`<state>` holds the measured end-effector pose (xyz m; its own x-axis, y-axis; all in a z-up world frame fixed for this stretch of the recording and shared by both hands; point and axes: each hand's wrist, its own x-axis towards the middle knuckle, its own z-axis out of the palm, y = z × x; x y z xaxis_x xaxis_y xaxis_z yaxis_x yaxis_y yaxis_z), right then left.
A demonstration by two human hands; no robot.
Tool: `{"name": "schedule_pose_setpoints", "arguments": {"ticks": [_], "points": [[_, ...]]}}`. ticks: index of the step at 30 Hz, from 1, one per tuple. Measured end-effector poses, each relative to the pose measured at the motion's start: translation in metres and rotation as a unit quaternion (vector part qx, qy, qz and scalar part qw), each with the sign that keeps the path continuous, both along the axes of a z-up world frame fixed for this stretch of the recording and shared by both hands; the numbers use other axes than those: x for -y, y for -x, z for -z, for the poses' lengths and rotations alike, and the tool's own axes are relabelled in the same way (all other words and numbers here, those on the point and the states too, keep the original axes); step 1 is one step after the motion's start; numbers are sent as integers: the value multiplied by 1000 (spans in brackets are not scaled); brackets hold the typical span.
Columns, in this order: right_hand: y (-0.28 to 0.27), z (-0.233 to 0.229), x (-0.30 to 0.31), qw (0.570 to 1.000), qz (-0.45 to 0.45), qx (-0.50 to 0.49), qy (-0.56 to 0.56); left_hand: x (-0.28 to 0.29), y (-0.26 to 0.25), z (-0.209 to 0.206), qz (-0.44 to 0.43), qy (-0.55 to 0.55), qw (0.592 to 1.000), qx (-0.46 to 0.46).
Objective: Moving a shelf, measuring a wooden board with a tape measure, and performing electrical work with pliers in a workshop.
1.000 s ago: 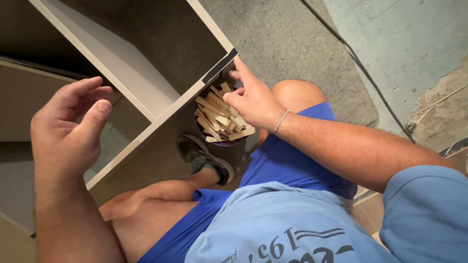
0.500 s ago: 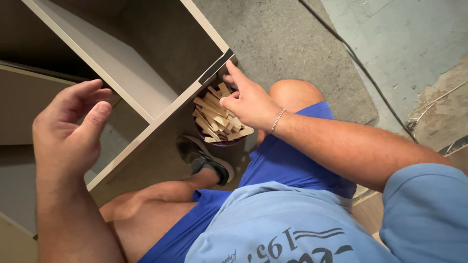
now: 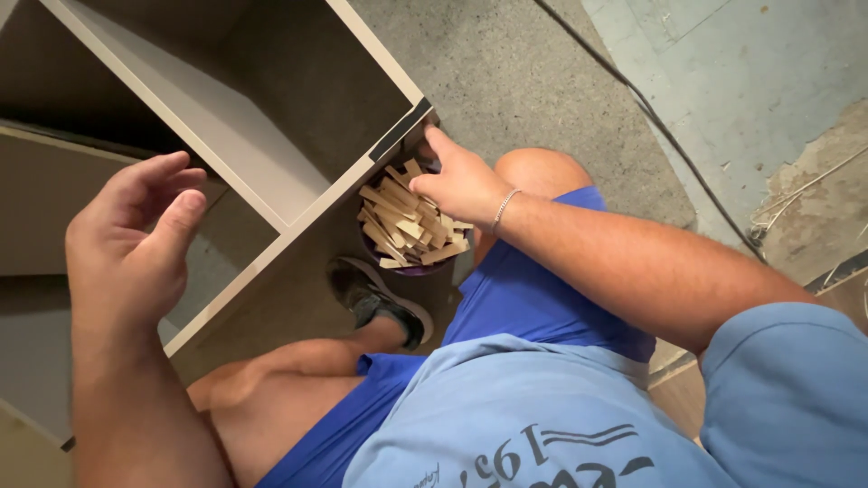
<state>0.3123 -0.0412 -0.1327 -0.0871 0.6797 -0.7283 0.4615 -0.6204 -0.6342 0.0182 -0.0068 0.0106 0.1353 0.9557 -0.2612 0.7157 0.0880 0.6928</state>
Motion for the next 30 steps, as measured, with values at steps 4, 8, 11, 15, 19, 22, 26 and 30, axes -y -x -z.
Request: {"name": "schedule_pose_setpoints", "arguments": {"ticks": [4,8,11,15,19,22,26,30], "points": [[-1,-4,1,1000,10,6,26,0,5,4,18,-19,999,25],[-3,10,3,999,25,-17,-24,-1,1,1,24,-15,999,32],[-3,-6,0,999,30,-13,-23,0,-1,-1,27,-17,999,26],[-4,51,12,998,11,-21,-58,-1,3,4,30,-23,999,35],[0,15,5,999,-18,6,-29,0,1,2,23,-20,999,29],[1,7,4,1000,16,18,-11,2,3,2,18,-23,999,19],[2,-3,2,1000,22,3,-18,2,6,3,12,-17,1000,23],[4,-3,2,999,34,9,16,3,9,4,4,-16,999,30]]}}
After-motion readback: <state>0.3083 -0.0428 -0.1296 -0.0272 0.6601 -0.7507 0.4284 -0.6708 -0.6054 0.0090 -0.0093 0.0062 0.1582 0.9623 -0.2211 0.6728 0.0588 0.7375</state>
